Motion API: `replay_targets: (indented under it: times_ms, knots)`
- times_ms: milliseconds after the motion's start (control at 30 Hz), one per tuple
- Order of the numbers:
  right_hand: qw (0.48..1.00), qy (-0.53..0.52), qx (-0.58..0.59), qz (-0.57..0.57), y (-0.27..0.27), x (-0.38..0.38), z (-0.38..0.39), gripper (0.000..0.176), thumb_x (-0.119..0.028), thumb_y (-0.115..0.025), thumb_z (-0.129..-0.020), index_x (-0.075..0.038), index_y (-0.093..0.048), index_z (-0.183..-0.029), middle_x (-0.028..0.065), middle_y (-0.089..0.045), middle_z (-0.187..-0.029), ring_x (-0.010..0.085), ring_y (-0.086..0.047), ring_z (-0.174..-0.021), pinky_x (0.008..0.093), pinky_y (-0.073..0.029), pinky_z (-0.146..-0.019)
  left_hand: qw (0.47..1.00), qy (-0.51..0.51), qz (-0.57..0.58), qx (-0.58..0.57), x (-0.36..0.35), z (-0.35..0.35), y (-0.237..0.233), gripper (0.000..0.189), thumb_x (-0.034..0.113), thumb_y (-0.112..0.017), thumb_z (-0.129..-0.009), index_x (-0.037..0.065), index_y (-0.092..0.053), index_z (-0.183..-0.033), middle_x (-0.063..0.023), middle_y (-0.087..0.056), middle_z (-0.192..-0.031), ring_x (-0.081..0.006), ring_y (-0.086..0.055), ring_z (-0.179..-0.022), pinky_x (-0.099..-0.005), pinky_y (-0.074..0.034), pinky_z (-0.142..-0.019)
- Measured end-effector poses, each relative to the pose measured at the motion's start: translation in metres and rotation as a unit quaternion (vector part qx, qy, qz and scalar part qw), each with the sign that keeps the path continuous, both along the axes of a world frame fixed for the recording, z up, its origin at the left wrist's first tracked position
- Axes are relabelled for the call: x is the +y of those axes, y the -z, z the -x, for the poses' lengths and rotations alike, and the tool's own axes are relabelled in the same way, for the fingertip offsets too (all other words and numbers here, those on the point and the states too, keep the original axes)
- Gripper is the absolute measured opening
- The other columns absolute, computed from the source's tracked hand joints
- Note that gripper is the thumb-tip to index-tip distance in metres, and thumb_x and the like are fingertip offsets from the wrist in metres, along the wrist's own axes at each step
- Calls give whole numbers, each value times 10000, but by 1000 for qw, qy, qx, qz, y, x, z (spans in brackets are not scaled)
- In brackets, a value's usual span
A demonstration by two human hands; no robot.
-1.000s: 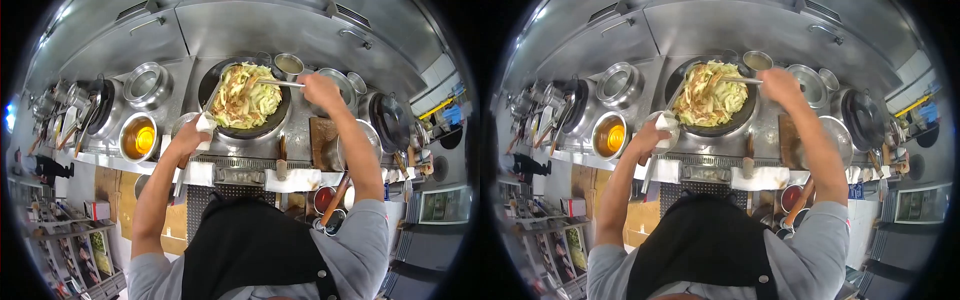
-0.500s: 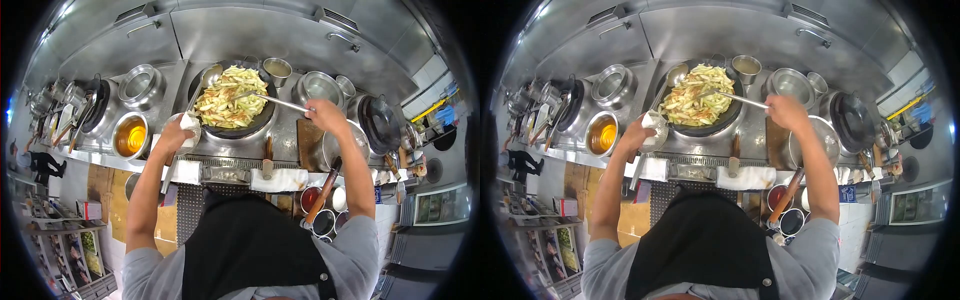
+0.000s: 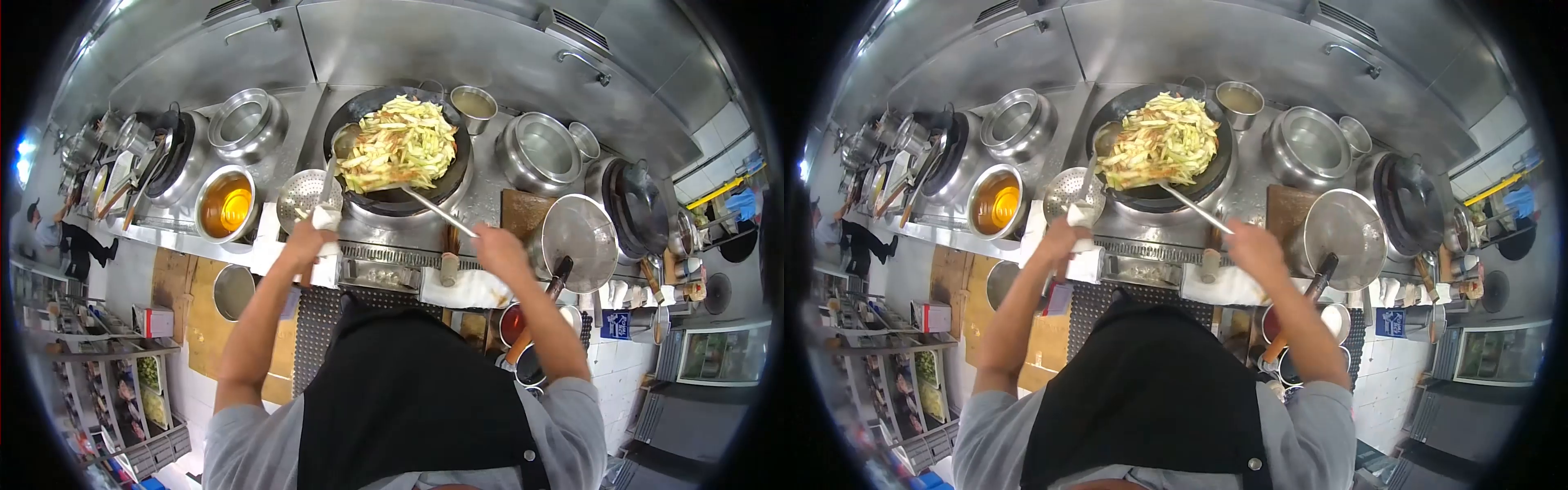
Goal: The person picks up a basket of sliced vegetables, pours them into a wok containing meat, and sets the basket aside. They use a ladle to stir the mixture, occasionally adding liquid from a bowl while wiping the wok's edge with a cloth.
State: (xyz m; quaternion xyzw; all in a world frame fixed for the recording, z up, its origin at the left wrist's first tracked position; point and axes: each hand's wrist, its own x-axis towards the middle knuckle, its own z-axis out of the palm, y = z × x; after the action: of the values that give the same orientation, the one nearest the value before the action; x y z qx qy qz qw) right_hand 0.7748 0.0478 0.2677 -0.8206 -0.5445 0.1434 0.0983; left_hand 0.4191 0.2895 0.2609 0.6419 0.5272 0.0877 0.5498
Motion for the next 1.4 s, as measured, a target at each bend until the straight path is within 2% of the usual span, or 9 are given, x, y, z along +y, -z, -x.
replay_targets:
  times_ms: [67, 267, 600, 667, 767, 867, 1000, 1100, 1400]
  knots:
    - [1000, 2, 0, -23, 37, 30, 24, 179, -234, -661, -990, -113, -628, -1117, 247, -731, -945, 481, -718, -916, 616, -554, -795, 986, -74, 89, -118, -17, -20, 14, 288, 148, -765, -894, 67, -689, -1160, -41, -716, -866, -164, -662, -681, -324, -468, -449]
    - [996, 32, 21, -81, 25, 57, 21, 214, -247, -668, -1000, -128, -644, -1175, 246, -748, -955, 486, -719, -930, 612, -560, -807, 976, -87, 98, -176, -17, -32, -30, 148, 133, -740, -935, 17, -724, -1025, -46, -711, -818, -144, -636, -612, -290, -454, -418]
    - [976, 101, 136, -137, 20, 31, -17, 280, -295, -723, -982, -127, -719, -1206, 225, -754, -1001, 440, -725, -971, 522, -556, -853, 996, 8, 1, -92, 6, -23, -73, 388, 235, -787, -879, 28, -700, -1196, -60, -734, -900, -164, -662, -712, -330, -501, -513]
    - [964, 98, 138, -203, 30, 27, -15, 288, -190, -762, -965, -39, -713, -1205, 154, -705, -780, 238, -657, -678, 402, -535, -667, 996, 57, -14, -67, 19, -25, -74, 481, 239, -794, -871, 16, -656, -1275, -83, -740, -965, -188, -674, -749, -343, -522, -546]
    - [937, 203, 237, -158, 30, 30, 6, 279, -280, -746, -967, -95, -735, -1175, 234, -757, -994, 414, -736, -931, 490, -563, -834, 994, 81, -38, -63, 38, -26, -62, 703, 247, -803, -864, 3, -550, -1473, -123, -737, -1010, -216, -680, -765, -362, -542, -551]
    - [949, 192, 172, -184, 101, 48, 20, 285, -255, -761, -956, -89, -743, -1187, 227, -762, -984, 396, -741, -871, 468, -573, -808, 993, 112, -32, -26, 51, -16, -43, 871, 255, -807, -864, 22, -424, -1610, -153, -734, -1035, -233, -679, -761, -374, -556, -546]
    - [955, 228, 123, -146, 24, 28, 70, 271, -210, -779, -946, -87, -758, -1187, 221, -769, -987, 360, -754, -859, 450, -583, -804, 979, 179, -56, -79, 93, 1, -18, 906, 258, -828, -839, -9, -425, -1606, -201, -740, -1108, -273, -718, -839, -392, -596, -629]
    - [939, 229, 118, -226, 20, -8, 57, 269, -170, -780, -944, -63, -761, -1190, 217, -766, -941, 332, -753, -836, 447, -576, -772, 973, 185, -139, -23, 130, 7, -20, 969, 259, -823, -803, -103, -389, -1590, -353, -686, -1313, -438, -697, -1208, -437, -567, -1007]
    - [949, 203, -242, -1, -124, -18, 38, 270, -199, -735, -922, -154, -765, -1186, 189, -748, -1041, 433, -745, -879, 538, -600, -769, 929, 256, -263, 49, 245, -36, -17, 1002, 301, -811, -797, -131, -365, -1585, -360, -675, -1317, -459, -676, -1234, -458, -517, -1094]
